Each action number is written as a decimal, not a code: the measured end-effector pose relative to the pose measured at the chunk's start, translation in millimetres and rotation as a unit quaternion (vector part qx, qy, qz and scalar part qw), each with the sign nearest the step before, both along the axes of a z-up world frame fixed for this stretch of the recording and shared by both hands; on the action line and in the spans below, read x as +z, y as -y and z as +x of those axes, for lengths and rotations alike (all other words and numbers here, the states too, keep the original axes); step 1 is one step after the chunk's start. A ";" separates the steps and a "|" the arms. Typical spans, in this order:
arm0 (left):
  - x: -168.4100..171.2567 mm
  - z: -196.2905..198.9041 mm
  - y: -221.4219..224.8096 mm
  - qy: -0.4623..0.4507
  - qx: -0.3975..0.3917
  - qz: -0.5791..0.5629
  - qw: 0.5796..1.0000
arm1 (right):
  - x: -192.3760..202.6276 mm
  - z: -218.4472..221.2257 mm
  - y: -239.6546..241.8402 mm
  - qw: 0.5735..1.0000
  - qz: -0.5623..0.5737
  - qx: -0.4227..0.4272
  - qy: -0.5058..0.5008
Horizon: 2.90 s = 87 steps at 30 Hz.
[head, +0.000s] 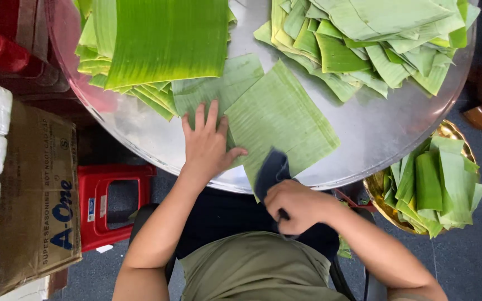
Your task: Cleaning banana leaves by wiping them with a cloth and stacking them on a table
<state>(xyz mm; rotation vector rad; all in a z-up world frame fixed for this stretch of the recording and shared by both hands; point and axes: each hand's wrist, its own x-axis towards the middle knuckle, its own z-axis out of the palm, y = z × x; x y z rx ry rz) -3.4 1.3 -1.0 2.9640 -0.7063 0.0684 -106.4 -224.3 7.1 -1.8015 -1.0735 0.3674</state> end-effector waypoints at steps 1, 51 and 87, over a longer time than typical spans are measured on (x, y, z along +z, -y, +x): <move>1.0 -0.2 -1.0 0.004 -0.001 0.001 1.000 | 2.1 10.1 6.4 1.000 0.001 -0.001 0.004; 29.2 15.7 17.8 -0.135 0.055 0.096 0.985 | -81.2 159.0 63.0 0.709 -0.362 -0.519 0.311; 22.4 27.5 35.4 -0.139 0.032 0.171 0.975 | -72.6 37.6 25.6 0.834 -0.210 -0.406 0.308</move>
